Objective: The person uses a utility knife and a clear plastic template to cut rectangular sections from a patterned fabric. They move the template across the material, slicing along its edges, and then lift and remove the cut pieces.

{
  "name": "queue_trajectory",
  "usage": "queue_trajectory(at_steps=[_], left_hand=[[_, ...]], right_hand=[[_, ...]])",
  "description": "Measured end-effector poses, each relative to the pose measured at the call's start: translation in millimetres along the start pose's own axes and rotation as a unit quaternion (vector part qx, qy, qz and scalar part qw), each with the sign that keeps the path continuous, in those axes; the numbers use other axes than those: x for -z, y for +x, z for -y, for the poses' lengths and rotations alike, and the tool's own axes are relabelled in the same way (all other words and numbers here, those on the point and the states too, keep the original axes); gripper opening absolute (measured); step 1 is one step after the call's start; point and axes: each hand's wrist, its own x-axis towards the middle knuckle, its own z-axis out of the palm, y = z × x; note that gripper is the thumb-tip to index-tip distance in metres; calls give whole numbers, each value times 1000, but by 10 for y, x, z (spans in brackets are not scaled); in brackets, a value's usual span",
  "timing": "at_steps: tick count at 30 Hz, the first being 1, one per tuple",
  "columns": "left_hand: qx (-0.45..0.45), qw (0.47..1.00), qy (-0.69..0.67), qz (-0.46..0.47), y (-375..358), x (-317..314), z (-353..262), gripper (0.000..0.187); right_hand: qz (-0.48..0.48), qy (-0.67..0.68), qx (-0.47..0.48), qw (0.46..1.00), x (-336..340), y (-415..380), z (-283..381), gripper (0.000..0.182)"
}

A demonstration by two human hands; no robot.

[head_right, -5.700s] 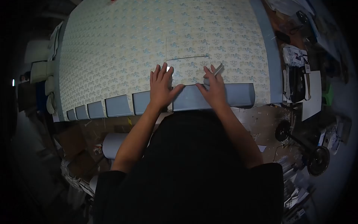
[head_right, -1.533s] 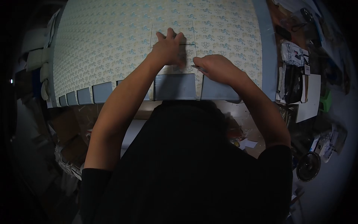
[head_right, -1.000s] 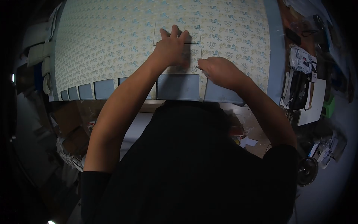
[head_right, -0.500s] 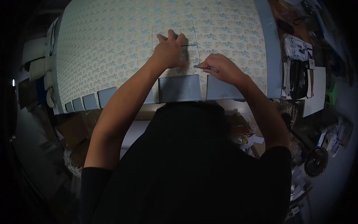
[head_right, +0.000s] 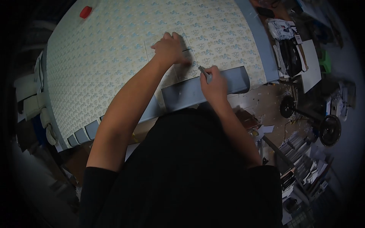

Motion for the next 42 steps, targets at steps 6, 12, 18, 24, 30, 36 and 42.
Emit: queue_trajectory(at_steps=[6,12,18,24,30,36,42], left_hand=[[-8,1000,11,8,1,63,19,140],[-4,999,10,31,-7,116,27,144],[-1,999,9,37,-10,137,29,145],[0,999,9,35,63,55,16,150],[-8,999,19,27,126,-28,10,135],[-11,998,53,38,-11,96,11,104],[-21,994,104,1,-5,35,-14,87]], right_hand=[[-22,-35,-31,999,-47,-40,153,25],[-12,-95,-47,994,-68,-52,289,25],[-4,-144,-70,987,-147,-31,339,23],[-23,-134,-32,990,-177,21,226,22],[0,-83,76,994,-83,344,86,20],[46,-121,96,987,-271,1064,271,19],[36,-146,169,974,-555,1718,487,23]])
